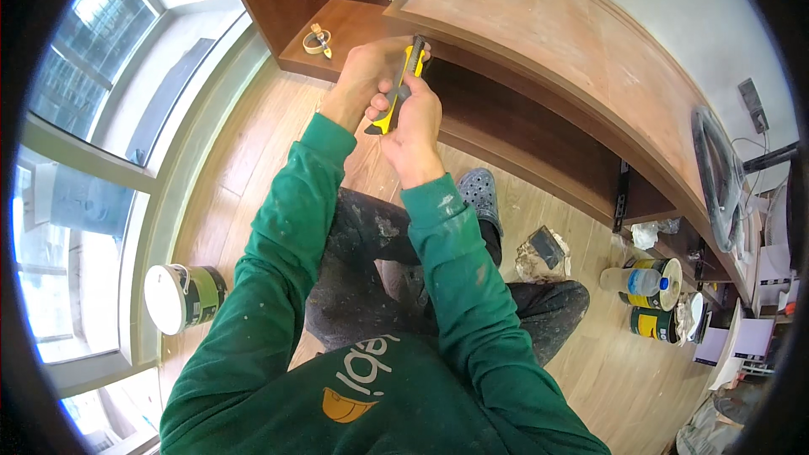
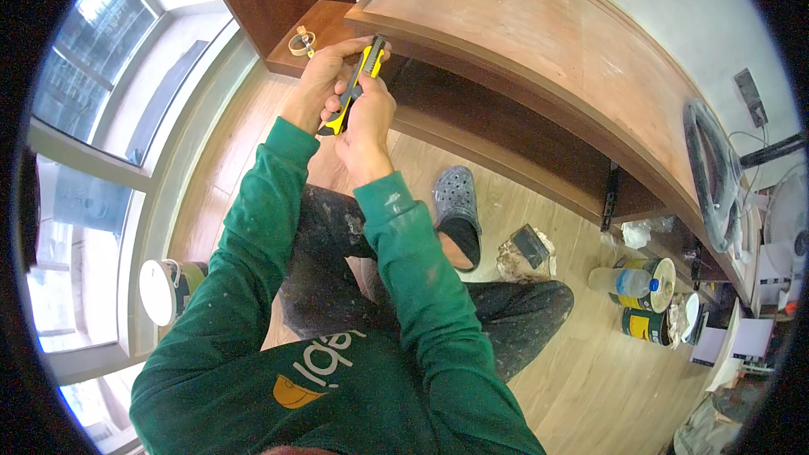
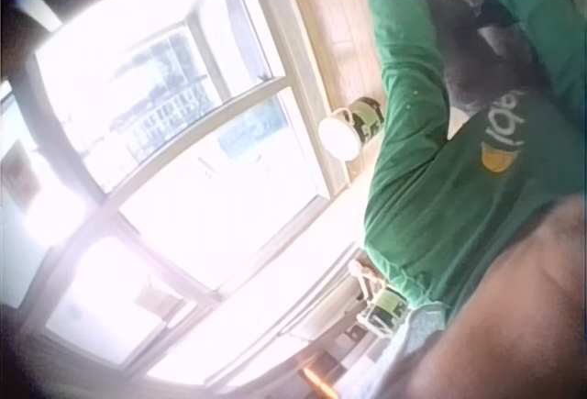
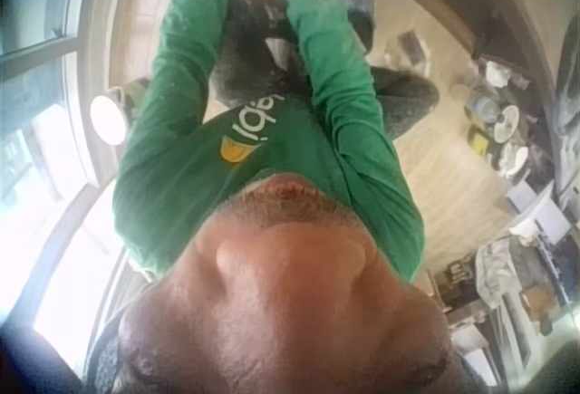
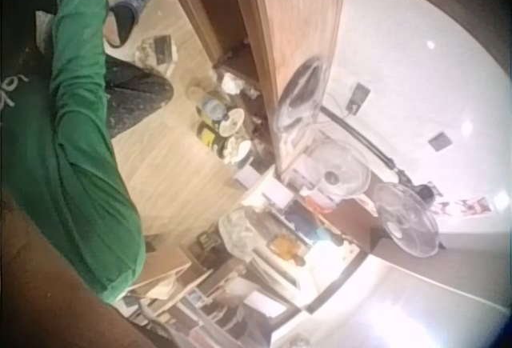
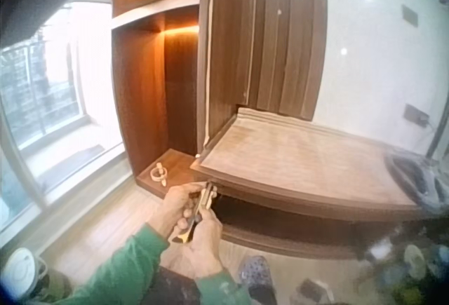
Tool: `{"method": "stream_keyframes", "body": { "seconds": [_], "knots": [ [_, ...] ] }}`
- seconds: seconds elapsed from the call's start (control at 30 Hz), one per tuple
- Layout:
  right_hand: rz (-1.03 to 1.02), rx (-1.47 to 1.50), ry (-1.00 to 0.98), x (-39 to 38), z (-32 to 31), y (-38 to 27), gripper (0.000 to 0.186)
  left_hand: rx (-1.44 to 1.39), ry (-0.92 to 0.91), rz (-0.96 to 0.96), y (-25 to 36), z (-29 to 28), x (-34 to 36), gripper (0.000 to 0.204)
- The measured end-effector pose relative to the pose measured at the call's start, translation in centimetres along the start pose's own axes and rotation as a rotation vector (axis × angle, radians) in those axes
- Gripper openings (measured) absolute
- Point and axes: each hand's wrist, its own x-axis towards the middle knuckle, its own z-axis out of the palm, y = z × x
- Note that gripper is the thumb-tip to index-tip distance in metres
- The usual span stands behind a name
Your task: The person sits on the floor and uses a utility knife to scrape the edge of a wooden cabinet. They then sand the surface with a sanding block and wipe it with a cloth. The person repeats scraping and sanding on different sections of the cabinet.
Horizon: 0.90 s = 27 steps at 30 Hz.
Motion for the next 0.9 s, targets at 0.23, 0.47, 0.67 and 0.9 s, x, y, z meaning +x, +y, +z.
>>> {"method": "stream_keyframes", "body": {
  "seconds": [0.23, 0.47, 0.67, 0.9],
  "knots": [
    [0.047, -0.062, -0.012, 1.1, 0.7, 0.4, 0.014, -0.15, -0.007, 0.094, -1.5, -3.1, 3.3, 0.032],
    [-0.019, -0.026, 0.0, 0.4, 0.1, 0.6, 0.014, -0.046, -0.086, 0.058, -0.9, -1.9, 1.8, 0.032],
    [0.014, -0.038, -0.026, 1.3, 0.7, 0.7, 0.014, -0.097, -0.051, 0.048, -0.8, -3.0, 2.4, 0.03],
    [-0.039, -0.028, 0.005, 0.4, 0.0, 0.5, 0.014, -0.078, -0.099, 0.047, -0.9, -1.5, 1.4, 0.031]
  ]
}}
